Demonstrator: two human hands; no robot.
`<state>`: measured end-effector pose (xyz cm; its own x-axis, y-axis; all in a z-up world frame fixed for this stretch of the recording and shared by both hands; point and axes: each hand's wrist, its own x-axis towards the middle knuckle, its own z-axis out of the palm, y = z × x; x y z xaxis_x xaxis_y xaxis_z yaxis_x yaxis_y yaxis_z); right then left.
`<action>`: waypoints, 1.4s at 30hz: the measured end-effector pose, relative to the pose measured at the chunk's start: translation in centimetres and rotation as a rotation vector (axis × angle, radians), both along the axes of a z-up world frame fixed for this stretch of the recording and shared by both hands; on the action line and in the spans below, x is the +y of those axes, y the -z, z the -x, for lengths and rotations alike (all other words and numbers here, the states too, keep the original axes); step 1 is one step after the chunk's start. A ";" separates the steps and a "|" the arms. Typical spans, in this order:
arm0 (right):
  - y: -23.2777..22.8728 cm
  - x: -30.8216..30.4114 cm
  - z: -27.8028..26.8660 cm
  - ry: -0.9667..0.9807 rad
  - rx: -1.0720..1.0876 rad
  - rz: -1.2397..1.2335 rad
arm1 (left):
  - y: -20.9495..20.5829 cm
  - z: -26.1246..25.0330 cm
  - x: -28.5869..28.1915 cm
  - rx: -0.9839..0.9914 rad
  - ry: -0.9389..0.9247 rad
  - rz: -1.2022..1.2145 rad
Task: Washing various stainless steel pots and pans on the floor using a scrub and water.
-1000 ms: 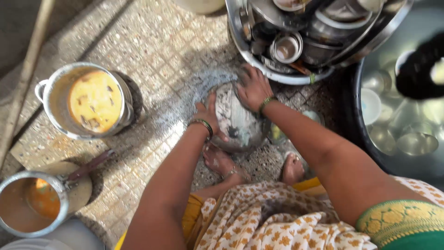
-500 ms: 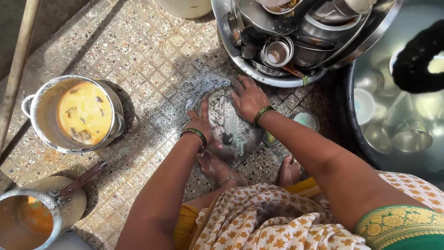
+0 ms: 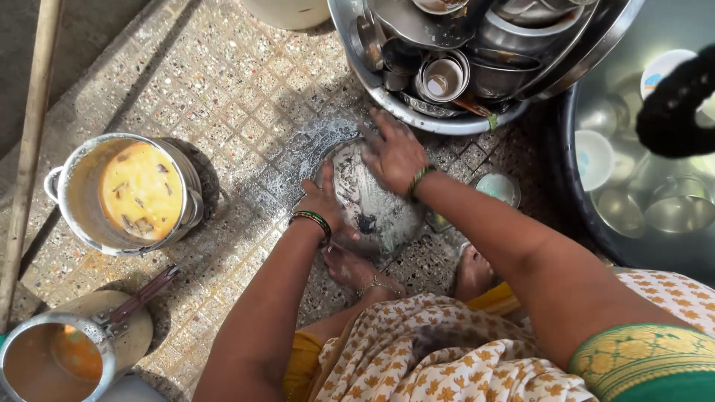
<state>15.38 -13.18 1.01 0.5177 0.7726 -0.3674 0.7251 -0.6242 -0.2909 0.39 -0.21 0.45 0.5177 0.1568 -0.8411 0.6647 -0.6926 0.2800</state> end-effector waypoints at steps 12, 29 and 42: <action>-0.7 -1.5 -0.2 0.157 0.063 0.014 | 0.3 0.3 0.1 -0.024 0.005 -0.007; -1.0 -4.4 1.9 0.325 0.088 0.138 | 2.7 0.7 0.3 -0.047 -0.033 0.006; -0.5 -6.4 2.7 0.306 0.060 0.102 | 0.2 0.5 0.1 -0.040 -0.114 0.038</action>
<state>12.68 -19.62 1.55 0.6955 0.5422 -0.4716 0.4828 -0.8386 -0.2523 -0.10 -0.14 0.23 0.5313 0.1851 -0.8267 0.7263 -0.6019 0.3321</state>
